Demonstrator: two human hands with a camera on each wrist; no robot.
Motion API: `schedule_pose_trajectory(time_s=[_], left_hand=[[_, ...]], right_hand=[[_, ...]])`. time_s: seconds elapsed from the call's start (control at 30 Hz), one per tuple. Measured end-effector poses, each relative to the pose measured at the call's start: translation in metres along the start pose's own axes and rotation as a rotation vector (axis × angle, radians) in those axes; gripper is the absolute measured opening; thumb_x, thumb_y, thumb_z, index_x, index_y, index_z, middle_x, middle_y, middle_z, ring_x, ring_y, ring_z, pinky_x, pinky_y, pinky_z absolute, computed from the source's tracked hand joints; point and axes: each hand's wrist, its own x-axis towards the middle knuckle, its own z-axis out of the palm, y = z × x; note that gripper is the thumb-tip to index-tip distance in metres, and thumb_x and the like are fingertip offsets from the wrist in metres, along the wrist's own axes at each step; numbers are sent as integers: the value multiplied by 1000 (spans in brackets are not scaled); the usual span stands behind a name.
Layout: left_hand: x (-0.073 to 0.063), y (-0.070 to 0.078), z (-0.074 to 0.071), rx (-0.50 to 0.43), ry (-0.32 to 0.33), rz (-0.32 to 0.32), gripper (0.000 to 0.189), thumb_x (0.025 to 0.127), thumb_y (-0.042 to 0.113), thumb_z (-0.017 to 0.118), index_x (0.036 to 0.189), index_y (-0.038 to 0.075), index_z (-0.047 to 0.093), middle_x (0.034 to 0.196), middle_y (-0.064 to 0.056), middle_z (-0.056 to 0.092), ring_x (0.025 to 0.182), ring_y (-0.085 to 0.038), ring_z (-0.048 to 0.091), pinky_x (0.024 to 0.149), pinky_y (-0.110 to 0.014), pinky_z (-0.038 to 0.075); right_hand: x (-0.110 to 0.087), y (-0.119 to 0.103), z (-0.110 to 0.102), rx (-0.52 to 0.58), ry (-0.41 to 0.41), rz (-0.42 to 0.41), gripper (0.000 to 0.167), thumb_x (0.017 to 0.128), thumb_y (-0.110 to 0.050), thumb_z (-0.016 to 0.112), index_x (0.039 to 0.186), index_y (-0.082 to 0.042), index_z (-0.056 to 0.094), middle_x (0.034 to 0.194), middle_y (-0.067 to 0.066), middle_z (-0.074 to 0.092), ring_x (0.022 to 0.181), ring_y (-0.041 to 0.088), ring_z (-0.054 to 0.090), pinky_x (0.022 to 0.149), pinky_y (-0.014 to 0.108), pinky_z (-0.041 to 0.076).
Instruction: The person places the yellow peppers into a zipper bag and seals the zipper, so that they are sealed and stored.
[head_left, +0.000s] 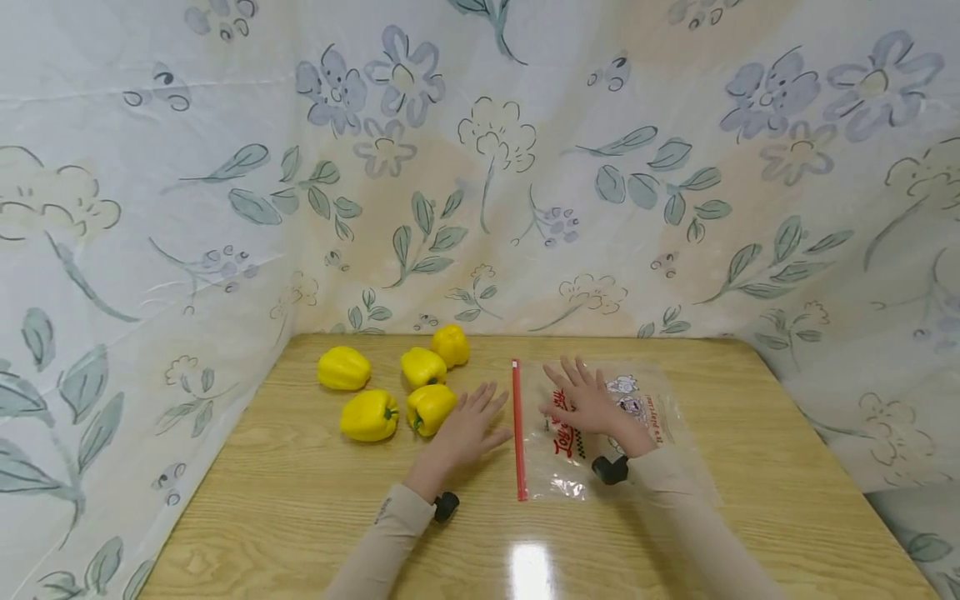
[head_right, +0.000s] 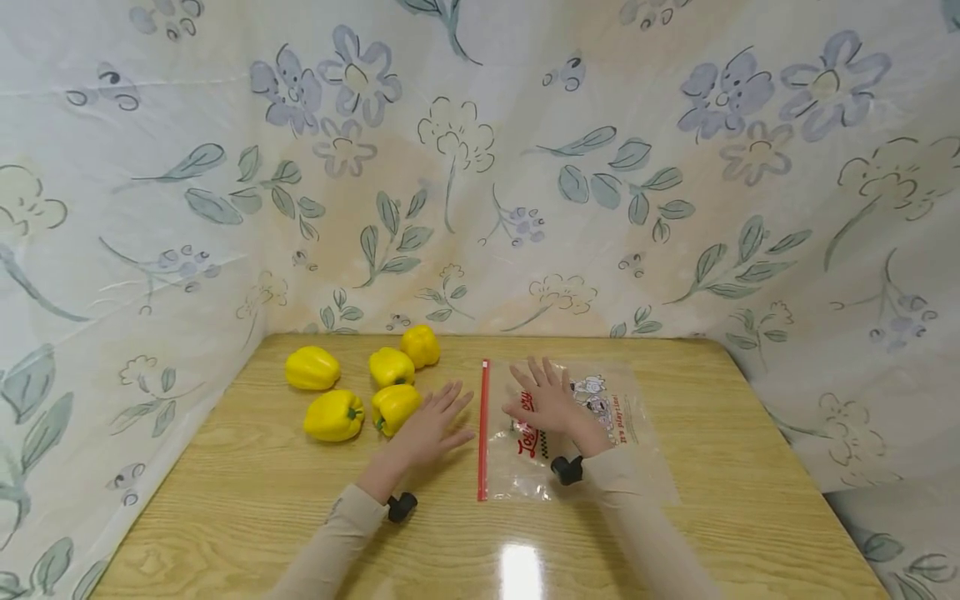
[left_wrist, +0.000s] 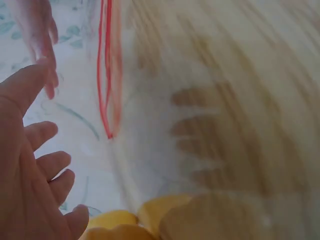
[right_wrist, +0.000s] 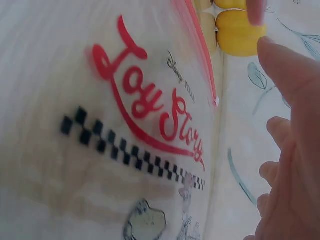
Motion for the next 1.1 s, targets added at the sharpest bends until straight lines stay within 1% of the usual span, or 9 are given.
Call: schedule_pose_trajectory(time_s=[0.13, 0.33, 0.47, 0.57, 0.67, 0.8, 0.9, 1.1], left_hand=[[1, -2, 6, -66, -21, -22, 64, 94, 45, 47, 146, 14, 29, 153, -13, 18, 142, -28, 15, 113, -52, 15], [7, -6, 9, -79, -65, -44, 62, 94, 48, 45, 146, 17, 31, 153, -13, 18, 142, -29, 15, 112, -55, 13], [11, -9, 11, -87, -111, -68, 60, 94, 49, 44, 145, 19, 32, 153, -13, 18, 142, -28, 13, 112, -57, 11], [13, -10, 11, -106, -144, -82, 60, 94, 47, 46, 145, 19, 33, 153, -15, 18, 142, -30, 13, 112, -58, 9], [15, -10, 11, -127, -172, -93, 60, 93, 47, 48, 144, 19, 34, 152, -16, 19, 141, -32, 13, 111, -60, 8], [17, -9, 13, -128, -209, -107, 60, 93, 49, 47, 144, 21, 34, 153, -15, 18, 142, -31, 13, 110, -61, 9], [18, -9, 14, -125, -221, -117, 60, 92, 49, 47, 144, 23, 34, 153, -14, 18, 142, -30, 13, 111, -60, 10], [21, -8, 15, -122, -233, -120, 61, 91, 51, 49, 144, 24, 35, 154, -14, 16, 142, -30, 12, 111, -60, 11]], right_hand=[[0, -6, 3, 0, -34, -8, 74, 88, -48, 56, 147, -12, 27, 153, 21, 7, 138, 46, -2, 103, 71, -2], [3, -10, 13, -26, -43, -34, 73, 87, -48, 57, 145, -12, 30, 151, 25, 14, 136, 50, 7, 101, 73, 5], [6, -11, 19, -8, -66, -34, 76, 86, -50, 57, 146, -13, 29, 151, 25, 14, 136, 50, 7, 102, 73, 4], [8, -11, 24, 1, -82, -37, 78, 85, -52, 57, 146, -14, 28, 151, 25, 12, 137, 50, 5, 101, 73, 3], [9, -10, 30, 0, -104, -36, 80, 84, -53, 58, 147, -16, 26, 152, 24, 10, 137, 49, 4, 102, 72, 3], [9, -9, 36, 33, -141, -24, 84, 82, -55, 60, 148, -18, 24, 152, 25, 8, 137, 48, 1, 103, 71, 1], [9, -10, 38, 52, -163, -21, 87, 81, -57, 60, 148, -18, 22, 152, 25, 7, 137, 49, 0, 104, 70, 0], [8, -12, 40, 40, -203, -6, 90, 80, -60, 59, 149, -19, 18, 152, 25, 4, 137, 48, -2, 105, 68, -3]])
